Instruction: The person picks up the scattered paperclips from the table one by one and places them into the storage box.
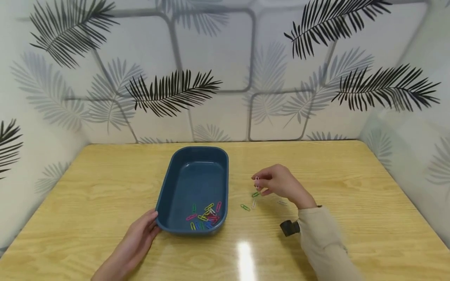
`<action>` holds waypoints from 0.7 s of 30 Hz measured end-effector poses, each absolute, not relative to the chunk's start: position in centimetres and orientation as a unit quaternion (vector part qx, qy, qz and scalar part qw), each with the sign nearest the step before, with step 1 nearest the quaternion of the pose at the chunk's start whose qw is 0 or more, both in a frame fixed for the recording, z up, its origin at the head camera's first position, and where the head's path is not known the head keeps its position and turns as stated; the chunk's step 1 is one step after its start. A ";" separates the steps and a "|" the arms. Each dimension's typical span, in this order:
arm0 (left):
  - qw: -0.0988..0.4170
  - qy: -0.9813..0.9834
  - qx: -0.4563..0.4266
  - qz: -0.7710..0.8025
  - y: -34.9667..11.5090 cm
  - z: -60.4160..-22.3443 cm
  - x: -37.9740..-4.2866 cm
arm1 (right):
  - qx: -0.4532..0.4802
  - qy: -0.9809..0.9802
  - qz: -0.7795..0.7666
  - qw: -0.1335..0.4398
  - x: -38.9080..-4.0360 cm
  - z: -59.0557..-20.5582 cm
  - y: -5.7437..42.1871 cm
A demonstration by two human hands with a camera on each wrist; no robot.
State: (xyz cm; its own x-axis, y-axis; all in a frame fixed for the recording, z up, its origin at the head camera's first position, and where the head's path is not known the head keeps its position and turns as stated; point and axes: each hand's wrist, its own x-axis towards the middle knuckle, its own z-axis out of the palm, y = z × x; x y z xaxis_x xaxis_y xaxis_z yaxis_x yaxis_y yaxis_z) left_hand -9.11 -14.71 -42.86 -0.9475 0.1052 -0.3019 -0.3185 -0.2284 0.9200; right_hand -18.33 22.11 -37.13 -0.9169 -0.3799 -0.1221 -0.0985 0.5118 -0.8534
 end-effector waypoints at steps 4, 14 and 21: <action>0.131 0.609 -0.090 0.777 -14.7 -42.7 -9.2 | -0.141 0.849 -0.487 0.148 -18.7 -36.4 20.0; 0.129 0.610 -0.095 0.776 -15.0 -42.5 -9.1 | -0.177 0.831 -0.505 0.154 -18.7 -35.7 14.5; 0.131 0.603 -0.095 0.782 -14.6 -42.6 -9.1 | -0.213 0.839 -0.481 0.140 -18.3 -36.1 12.7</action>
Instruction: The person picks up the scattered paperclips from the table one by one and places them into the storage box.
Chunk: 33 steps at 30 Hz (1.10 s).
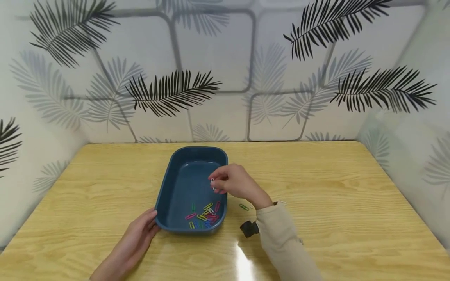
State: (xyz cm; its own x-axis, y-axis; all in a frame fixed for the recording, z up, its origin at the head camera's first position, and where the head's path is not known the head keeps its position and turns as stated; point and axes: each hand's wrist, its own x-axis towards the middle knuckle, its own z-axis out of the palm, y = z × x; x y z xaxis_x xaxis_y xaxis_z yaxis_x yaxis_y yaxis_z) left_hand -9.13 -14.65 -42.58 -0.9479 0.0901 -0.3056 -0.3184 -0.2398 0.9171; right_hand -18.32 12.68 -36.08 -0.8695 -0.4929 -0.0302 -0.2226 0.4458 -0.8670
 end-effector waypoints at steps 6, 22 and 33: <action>0.132 0.602 -0.096 0.782 -14.7 -42.6 -9.2 | -0.230 0.845 -0.466 0.129 -18.2 -36.2 12.5; 0.125 0.602 -0.102 0.782 -14.5 -42.6 -9.3 | -0.234 0.842 -0.472 0.117 -18.4 -36.2 12.6; 0.126 0.601 -0.096 0.783 -14.5 -42.5 -9.5 | -0.203 0.838 -0.498 0.088 -18.4 -36.3 13.6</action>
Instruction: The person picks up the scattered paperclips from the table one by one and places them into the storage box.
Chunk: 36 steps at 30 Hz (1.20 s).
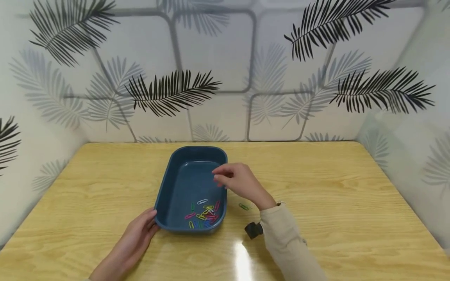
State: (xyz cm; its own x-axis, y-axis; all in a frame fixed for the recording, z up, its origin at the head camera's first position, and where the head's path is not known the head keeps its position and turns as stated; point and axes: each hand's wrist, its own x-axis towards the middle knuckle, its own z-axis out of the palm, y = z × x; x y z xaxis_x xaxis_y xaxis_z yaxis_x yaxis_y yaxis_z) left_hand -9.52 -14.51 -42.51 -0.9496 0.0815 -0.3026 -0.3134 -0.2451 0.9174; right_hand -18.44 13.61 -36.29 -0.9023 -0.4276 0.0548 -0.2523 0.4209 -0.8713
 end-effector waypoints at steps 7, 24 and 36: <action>0.119 0.597 -0.083 0.789 -14.4 -42.7 -9.7 | -0.182 0.848 -0.492 0.073 -18.9 -36.4 15.6; 0.137 0.597 -0.081 0.786 -14.5 -42.9 -9.6 | -0.142 0.892 -0.420 0.092 -18.3 -37.7 23.5; 0.124 0.596 -0.085 0.789 -14.7 -43.1 -9.3 | -0.140 0.921 -0.347 0.104 -17.0 -39.9 27.7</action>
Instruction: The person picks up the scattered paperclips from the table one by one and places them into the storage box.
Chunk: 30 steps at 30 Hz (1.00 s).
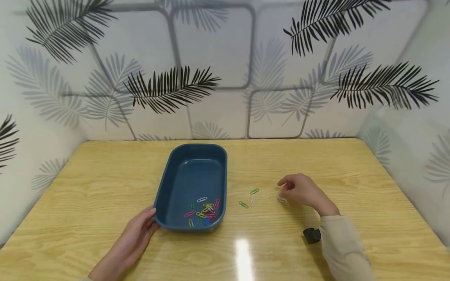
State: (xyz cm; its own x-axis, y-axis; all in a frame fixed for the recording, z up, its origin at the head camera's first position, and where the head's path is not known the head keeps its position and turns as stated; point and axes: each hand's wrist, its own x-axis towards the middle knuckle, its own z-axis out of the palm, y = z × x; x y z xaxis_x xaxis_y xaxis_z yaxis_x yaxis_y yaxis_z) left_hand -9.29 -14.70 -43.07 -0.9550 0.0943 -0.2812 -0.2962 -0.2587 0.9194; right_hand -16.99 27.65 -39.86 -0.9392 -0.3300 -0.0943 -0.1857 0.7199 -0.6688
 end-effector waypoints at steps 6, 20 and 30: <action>0.128 0.597 -0.088 0.787 -14.7 -43.3 -9.1 | -0.158 0.929 -0.312 0.119 -16.7 -40.3 27.5; 0.120 0.599 -0.079 0.788 -14.7 -43.2 -8.9 | -0.190 0.937 -0.270 0.112 -16.5 -40.8 27.2; 0.118 0.596 -0.073 0.791 -14.6 -43.2 -9.0 | -0.190 0.936 -0.269 0.121 -16.5 -40.6 27.3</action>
State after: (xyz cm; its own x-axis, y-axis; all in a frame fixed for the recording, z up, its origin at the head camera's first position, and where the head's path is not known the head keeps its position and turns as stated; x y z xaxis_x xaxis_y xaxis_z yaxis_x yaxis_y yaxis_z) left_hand -8.99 -14.65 -43.22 -0.9615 0.0988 -0.2565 -0.2738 -0.2617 0.9255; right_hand -16.52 27.27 -40.55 -0.8988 -0.4202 -0.1250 -0.2898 0.7834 -0.5498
